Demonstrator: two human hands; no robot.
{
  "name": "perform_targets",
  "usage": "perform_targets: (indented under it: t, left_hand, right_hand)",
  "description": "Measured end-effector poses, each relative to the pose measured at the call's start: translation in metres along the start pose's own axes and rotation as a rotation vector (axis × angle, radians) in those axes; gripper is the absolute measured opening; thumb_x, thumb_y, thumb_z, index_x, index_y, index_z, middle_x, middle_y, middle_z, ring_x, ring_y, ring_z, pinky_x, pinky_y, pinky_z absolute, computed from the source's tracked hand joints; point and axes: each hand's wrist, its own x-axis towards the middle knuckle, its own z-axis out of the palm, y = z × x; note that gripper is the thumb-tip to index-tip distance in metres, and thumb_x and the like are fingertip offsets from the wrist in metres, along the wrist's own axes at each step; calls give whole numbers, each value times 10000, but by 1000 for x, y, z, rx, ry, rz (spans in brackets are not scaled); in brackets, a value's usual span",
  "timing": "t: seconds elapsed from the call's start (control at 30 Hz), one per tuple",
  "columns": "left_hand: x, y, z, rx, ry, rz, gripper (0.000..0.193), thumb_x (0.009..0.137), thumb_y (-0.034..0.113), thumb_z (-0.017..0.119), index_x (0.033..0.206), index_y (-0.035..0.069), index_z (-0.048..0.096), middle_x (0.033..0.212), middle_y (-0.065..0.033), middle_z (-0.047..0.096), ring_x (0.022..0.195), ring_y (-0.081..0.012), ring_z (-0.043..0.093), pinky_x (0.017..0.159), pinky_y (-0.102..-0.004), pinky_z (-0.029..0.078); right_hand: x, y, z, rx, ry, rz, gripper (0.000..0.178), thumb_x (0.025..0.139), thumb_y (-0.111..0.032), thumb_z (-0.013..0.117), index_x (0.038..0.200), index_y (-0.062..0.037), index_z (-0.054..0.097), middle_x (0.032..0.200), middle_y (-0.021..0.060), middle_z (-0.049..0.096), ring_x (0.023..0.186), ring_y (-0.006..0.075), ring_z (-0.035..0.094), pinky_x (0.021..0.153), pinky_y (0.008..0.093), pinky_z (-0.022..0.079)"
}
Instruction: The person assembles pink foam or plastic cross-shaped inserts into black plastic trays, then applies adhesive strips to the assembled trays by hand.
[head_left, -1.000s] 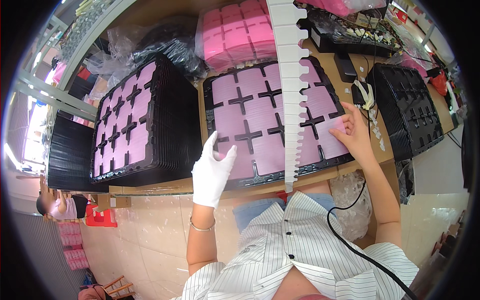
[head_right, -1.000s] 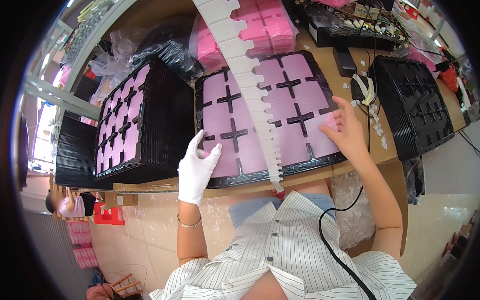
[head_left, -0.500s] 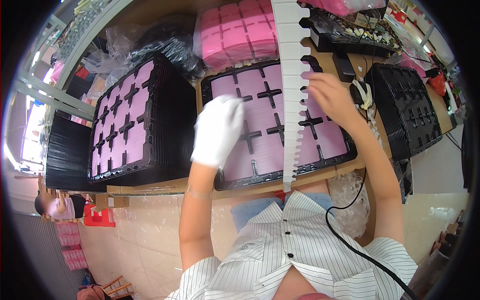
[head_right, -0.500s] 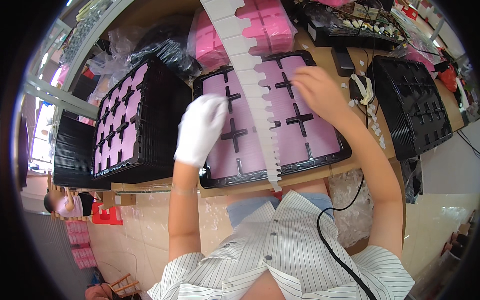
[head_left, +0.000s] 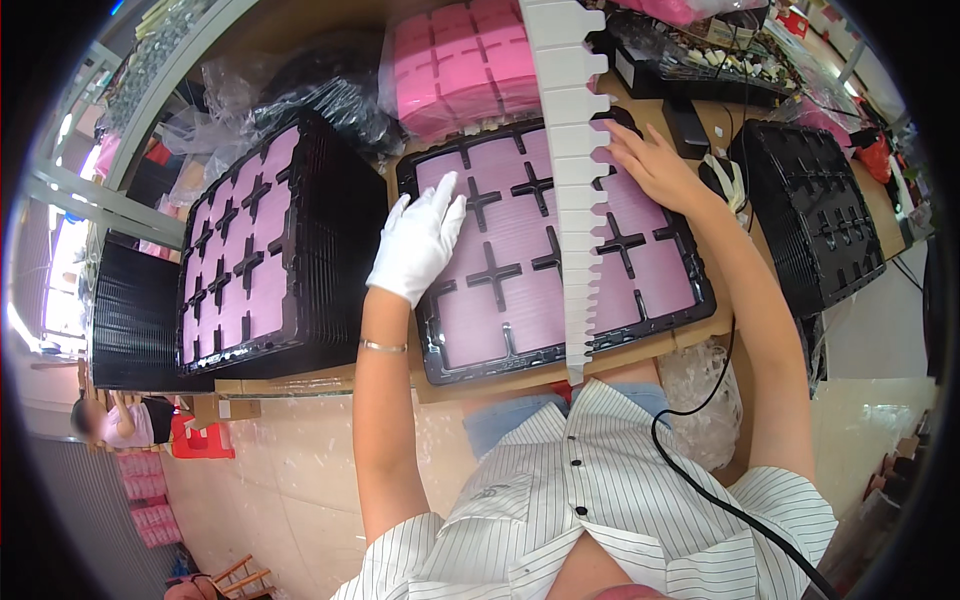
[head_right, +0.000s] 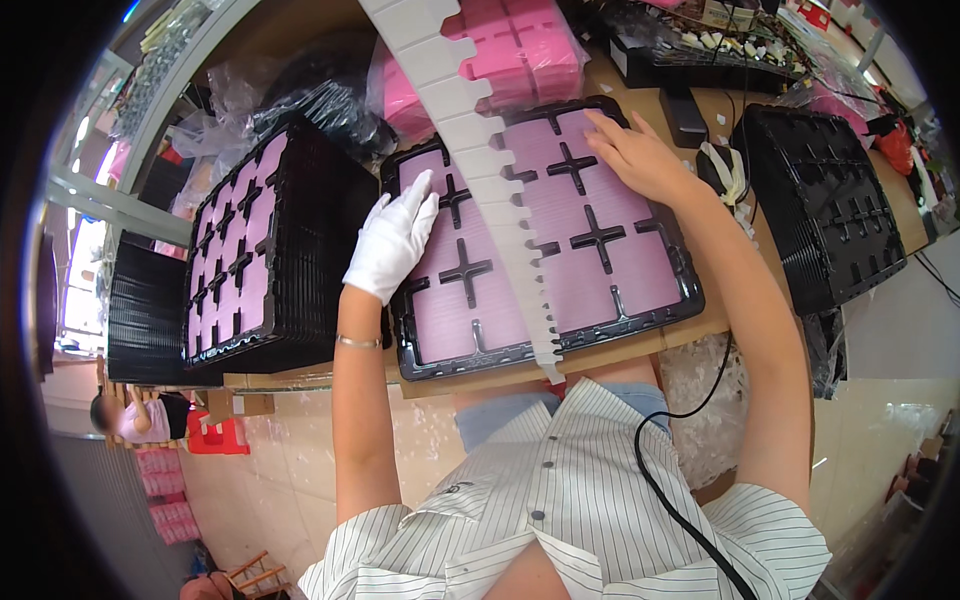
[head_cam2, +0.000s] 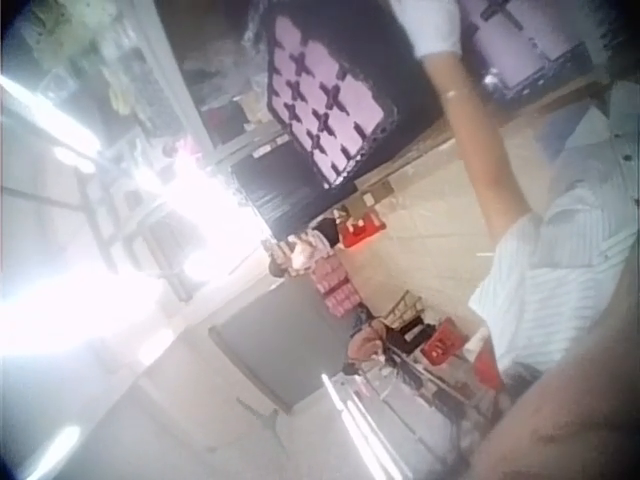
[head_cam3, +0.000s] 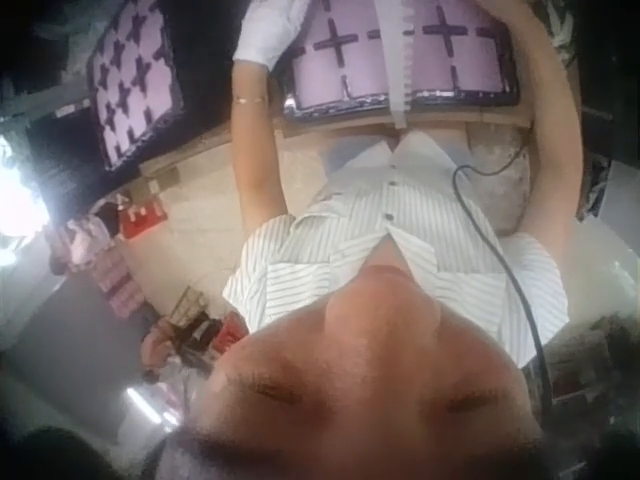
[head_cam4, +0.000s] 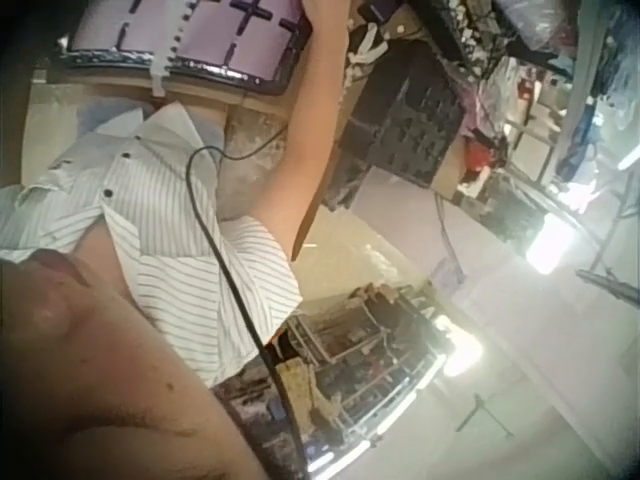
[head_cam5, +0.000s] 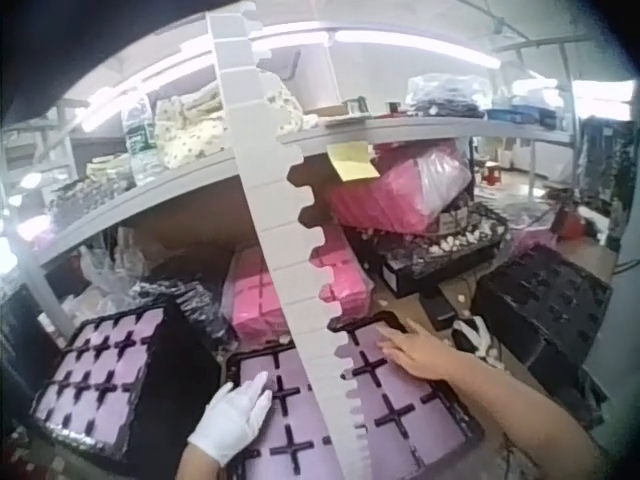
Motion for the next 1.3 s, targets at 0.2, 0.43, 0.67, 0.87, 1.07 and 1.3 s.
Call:
perform_targets:
  t: [0.2,0.43,0.67,0.87,1.07,1.3]
  left_hand:
    - [-50,5,-28,-94,-83,247,236,910,233,596,1102,133,690,1086,-92,689,1128,-286,601,1039,-450,394]
    - [-56,11,-39,-97,-96,304,227,862,270,642,1024,129,715,1070,-96,682,1105,-274,598,1047,-437,382]
    - [-113,40,-53,-256,-21,-32,237,858,206,670,1009,28,711,1272,-214,574,1247,-358,491,1083,-468,333]
    - [-134,65,-33,-997,-78,-891,679,907,197,650,1432,-74,314,1373,-168,470,1251,-177,449,1072,-309,332]
    - [-131,67,-48,-1353,222,-939,580,888,176,671,1378,-22,433,1301,-120,520,1184,-167,492,1043,-280,347]
    - [-120,88,-85,-1275,196,-860,435,854,146,708,1224,-13,545,1063,-42,580,930,-111,530,866,-251,439]
  right_hand:
    - [-65,-31,-34,-30,-201,-152,458,961,-189,501,1402,-94,418,1206,98,647,1181,257,564,1161,461,223]
    - [-91,-35,-44,-115,-252,-314,326,905,-251,590,1177,-82,651,1299,87,585,1305,284,452,1154,511,230]
    - [-140,-36,-61,132,-137,-299,309,939,-347,527,1033,-129,726,1355,90,542,1381,329,346,1161,502,178]
    - [-143,-58,-19,223,153,72,577,1018,-440,274,1011,-120,754,1520,143,338,1459,365,96,1169,469,88]
    - [-150,-53,-11,348,194,161,812,973,-615,59,1332,-89,563,1565,123,239,1472,313,74,1172,464,21]
    - [-155,-50,-24,295,309,155,765,989,-591,108,1416,-47,435,1548,147,255,1460,293,138,1177,426,68]
